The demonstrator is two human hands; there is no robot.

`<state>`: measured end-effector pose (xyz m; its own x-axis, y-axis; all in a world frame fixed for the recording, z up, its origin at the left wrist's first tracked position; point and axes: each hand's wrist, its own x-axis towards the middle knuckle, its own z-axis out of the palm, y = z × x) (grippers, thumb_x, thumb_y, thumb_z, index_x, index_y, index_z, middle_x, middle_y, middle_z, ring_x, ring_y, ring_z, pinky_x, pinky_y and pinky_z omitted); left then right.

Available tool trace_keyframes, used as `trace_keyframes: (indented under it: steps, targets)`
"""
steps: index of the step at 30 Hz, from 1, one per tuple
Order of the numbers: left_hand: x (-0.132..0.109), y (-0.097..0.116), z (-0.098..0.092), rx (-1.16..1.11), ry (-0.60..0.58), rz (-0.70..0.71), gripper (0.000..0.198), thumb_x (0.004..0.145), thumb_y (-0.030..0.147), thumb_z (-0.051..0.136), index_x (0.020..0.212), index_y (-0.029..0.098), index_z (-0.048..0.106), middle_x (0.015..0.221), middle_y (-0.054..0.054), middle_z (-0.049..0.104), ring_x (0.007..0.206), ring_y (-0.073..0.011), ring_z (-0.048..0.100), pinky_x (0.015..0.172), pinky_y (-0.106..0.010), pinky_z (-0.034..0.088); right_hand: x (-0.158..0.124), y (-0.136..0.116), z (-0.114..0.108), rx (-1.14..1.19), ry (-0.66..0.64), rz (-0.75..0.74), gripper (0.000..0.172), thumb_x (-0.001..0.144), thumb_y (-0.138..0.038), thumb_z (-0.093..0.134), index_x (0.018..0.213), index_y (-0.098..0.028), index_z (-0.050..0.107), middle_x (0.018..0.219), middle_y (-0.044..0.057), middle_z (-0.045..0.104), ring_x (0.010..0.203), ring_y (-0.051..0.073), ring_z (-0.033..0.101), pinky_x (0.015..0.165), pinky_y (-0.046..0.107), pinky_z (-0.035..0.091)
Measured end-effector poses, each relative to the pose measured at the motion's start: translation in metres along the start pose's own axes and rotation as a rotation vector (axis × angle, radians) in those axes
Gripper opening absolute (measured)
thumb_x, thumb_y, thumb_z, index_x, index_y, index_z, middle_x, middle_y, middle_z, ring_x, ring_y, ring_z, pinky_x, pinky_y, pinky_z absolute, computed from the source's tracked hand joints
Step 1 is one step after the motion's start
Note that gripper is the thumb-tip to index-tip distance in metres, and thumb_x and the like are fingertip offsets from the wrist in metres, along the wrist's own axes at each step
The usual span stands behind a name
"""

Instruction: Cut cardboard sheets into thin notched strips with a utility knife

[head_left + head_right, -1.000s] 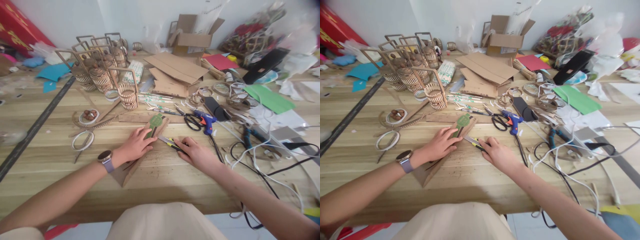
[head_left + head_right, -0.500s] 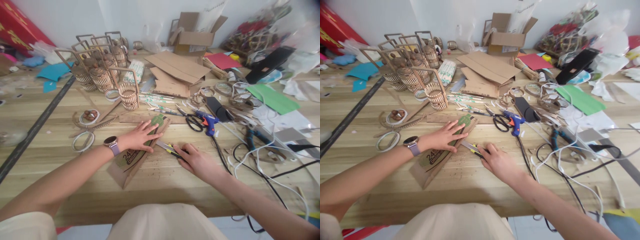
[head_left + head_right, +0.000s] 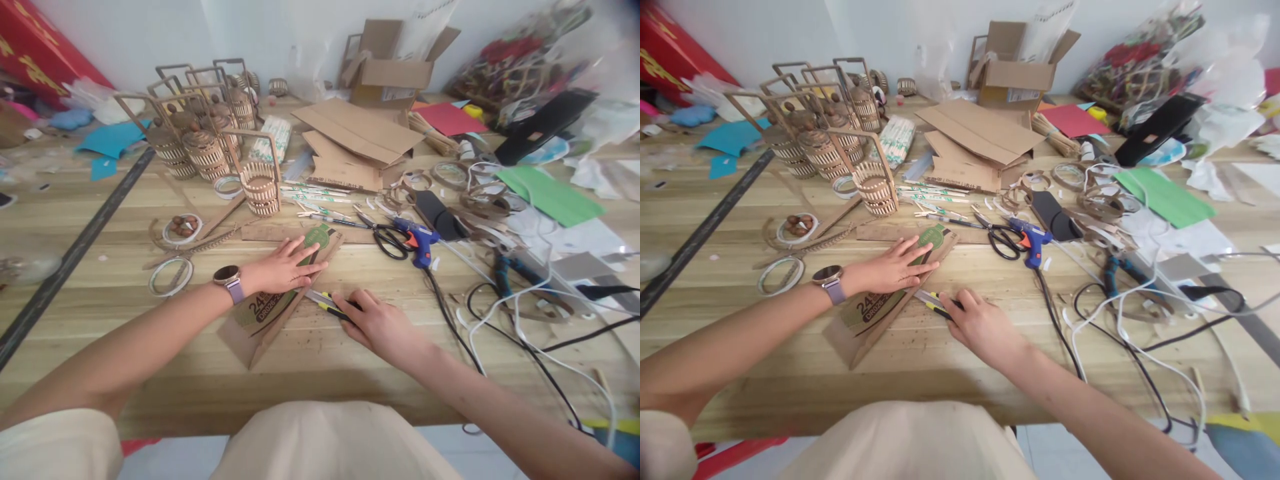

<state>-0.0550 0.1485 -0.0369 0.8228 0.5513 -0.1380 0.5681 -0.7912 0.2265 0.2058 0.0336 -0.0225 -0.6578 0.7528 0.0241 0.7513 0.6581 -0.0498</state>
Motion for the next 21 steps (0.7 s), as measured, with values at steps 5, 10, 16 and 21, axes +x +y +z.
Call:
trace_keyframes:
  steps: [5, 10, 16, 21]
  targets:
    - [0.001, 0.002, -0.003, -0.021, -0.038, -0.016, 0.052, 0.103, 0.047, 0.036, 0.153, 0.039, 0.029, 0.166, -0.007, 0.015, 0.15, -0.0427, 0.004, 0.115, -0.066, 0.011, -0.003, -0.007, -0.001, 0.014, -0.007, -0.025, 0.042, 0.096, -0.026, 0.049, 0.136, -0.014, 0.052, 0.098, 0.01, 0.062, 0.086, 0.02, 0.064, 0.062, 0.028, 0.054]
    - [0.001, 0.002, -0.004, -0.068, -0.043, -0.027, 0.052, 0.102, 0.046, 0.039, 0.153, 0.041, 0.029, 0.166, -0.004, 0.012, 0.15, -0.0426, 0.0, 0.115, -0.068, 0.009, -0.004, -0.013, -0.004, 0.009, -0.032, -0.033, 0.041, 0.097, -0.026, 0.044, 0.136, -0.015, 0.052, 0.097, 0.008, 0.061, 0.076, 0.017, 0.061, 0.058, 0.028, 0.052]
    - [0.001, 0.001, -0.002, -0.063, -0.037, -0.031, 0.052, 0.102, 0.046, 0.039, 0.153, 0.041, 0.03, 0.166, -0.003, 0.013, 0.15, -0.0409, 0.001, 0.116, -0.066, 0.008, -0.008, -0.021, 0.0, 0.024, -0.003, -0.071, 0.041, 0.097, -0.024, 0.044, 0.137, -0.013, 0.05, 0.095, 0.009, 0.06, 0.08, 0.018, 0.061, 0.061, 0.028, 0.051]
    - [-0.002, 0.01, -0.007, -0.034, -0.015, -0.062, 0.051, 0.102, 0.044, 0.04, 0.152, 0.039, 0.032, 0.166, -0.005, 0.014, 0.15, -0.0408, 0.004, 0.115, -0.067, 0.008, -0.014, -0.024, 0.0, 0.0, -0.031, -0.056, 0.042, 0.097, -0.025, 0.045, 0.137, -0.013, 0.049, 0.095, 0.009, 0.06, 0.082, 0.02, 0.063, 0.061, 0.029, 0.052]
